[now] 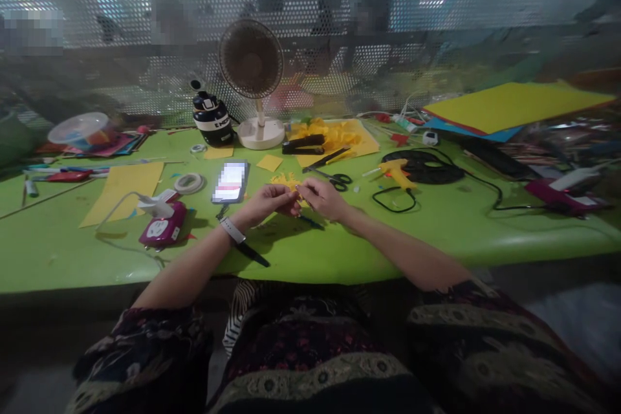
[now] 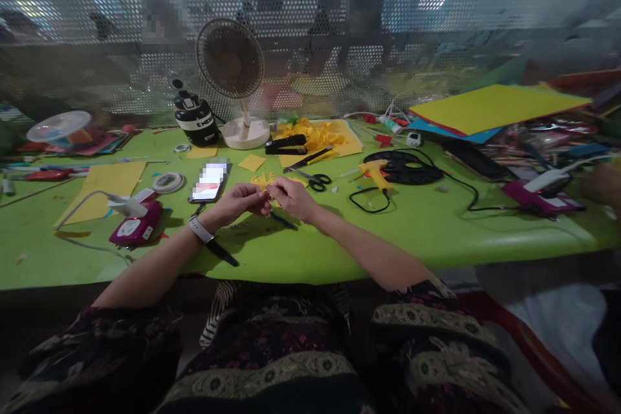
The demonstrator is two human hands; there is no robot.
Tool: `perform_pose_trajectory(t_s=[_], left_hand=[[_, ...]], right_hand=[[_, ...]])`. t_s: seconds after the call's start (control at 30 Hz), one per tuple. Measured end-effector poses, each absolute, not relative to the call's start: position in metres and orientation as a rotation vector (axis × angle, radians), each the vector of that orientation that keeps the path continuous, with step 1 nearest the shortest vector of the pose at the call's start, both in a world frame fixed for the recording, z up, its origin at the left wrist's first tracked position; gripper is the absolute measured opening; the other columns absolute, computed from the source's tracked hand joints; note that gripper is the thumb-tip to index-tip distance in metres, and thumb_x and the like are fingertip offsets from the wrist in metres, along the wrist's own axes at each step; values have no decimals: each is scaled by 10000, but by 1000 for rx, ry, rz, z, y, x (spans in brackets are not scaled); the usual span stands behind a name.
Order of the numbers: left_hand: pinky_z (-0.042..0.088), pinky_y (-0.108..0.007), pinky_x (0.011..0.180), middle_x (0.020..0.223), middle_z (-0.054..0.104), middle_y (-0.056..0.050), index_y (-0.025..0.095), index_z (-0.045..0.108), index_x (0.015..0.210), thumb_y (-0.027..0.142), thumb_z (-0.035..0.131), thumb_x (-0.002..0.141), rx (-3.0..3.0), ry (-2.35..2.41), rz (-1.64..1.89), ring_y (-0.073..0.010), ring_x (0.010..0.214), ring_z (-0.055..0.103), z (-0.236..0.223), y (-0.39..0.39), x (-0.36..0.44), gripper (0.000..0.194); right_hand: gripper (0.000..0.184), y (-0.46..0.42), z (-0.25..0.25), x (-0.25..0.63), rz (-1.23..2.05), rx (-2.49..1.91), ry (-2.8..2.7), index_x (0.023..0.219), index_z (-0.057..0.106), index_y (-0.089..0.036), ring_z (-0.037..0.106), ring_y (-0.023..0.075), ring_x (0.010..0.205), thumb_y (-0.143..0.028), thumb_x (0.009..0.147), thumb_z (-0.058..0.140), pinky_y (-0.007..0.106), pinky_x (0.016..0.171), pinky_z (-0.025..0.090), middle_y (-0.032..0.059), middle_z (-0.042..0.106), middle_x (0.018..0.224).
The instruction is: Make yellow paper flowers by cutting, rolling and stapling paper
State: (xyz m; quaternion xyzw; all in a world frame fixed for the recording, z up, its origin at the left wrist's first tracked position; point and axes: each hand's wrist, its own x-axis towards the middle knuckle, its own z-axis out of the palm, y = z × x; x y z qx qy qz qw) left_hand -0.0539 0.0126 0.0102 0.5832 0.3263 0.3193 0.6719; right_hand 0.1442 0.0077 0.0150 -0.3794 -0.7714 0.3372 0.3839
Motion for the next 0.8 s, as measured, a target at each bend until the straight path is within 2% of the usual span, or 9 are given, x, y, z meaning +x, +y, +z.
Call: perform_pose_trajectory(t_s=[0.13,0.33,0.47,0.53,0.63,0.7,0.8], left_hand=[[591,-277,702,788,737,-53,119,668,818,393,788,784,1276,778,813,-123,670,696,10,12,-52,300],[573,-222,619,767,721,-33,124,664,832,373,808,760,1210,822,918,-123,685,701,8,11,-51,297],[566,-207,605,797,728,-41,126,656,867,377,785,788,1229,864,936,-114,679,701,2,15,-53,293],[568,-213,605,825,736,-54,127,651,884,384,765,810,1244,883,943,-115,678,703,1,17,-54,291],[581,-236,636,869,746,-76,125,650,898,386,752,823,1250,896,938,-124,698,711,3,19,-55,290],[588,-251,660,885,749,-81,126,650,907,391,750,823,1250,899,937,-131,720,717,4,19,-56,295],[589,-260,666,871,750,-77,131,645,898,399,757,814,1247,906,949,-135,717,717,6,19,-56,302]], right_hand=[[349,9,11,142,831,-990,-1941,741,466,-215,399,121,571,-505,936,467,257,565,323,-45,437,601],[389,12,7,142,876,-1050,-1935,735,470,-212,437,115,545,-550,927,492,249,559,355,-46,461,594],[404,21,22,156,1008,-1178,-2137,770,548,-184,549,126,565,-524,964,447,262,584,416,8,596,705],[327,29,32,171,830,-1377,-2187,865,594,-171,599,146,654,-447,975,457,266,617,430,50,663,825],[137,42,40,194,303,-1774,-2248,908,634,-150,621,188,781,-268,901,566,275,636,413,108,688,970],[132,49,40,205,146,-1978,-2328,911,652,-143,624,208,760,-244,875,576,282,597,392,125,691,942],[154,57,36,211,108,-2149,-2407,907,675,-143,635,232,749,-259,852,590,288,559,370,133,696,897]])
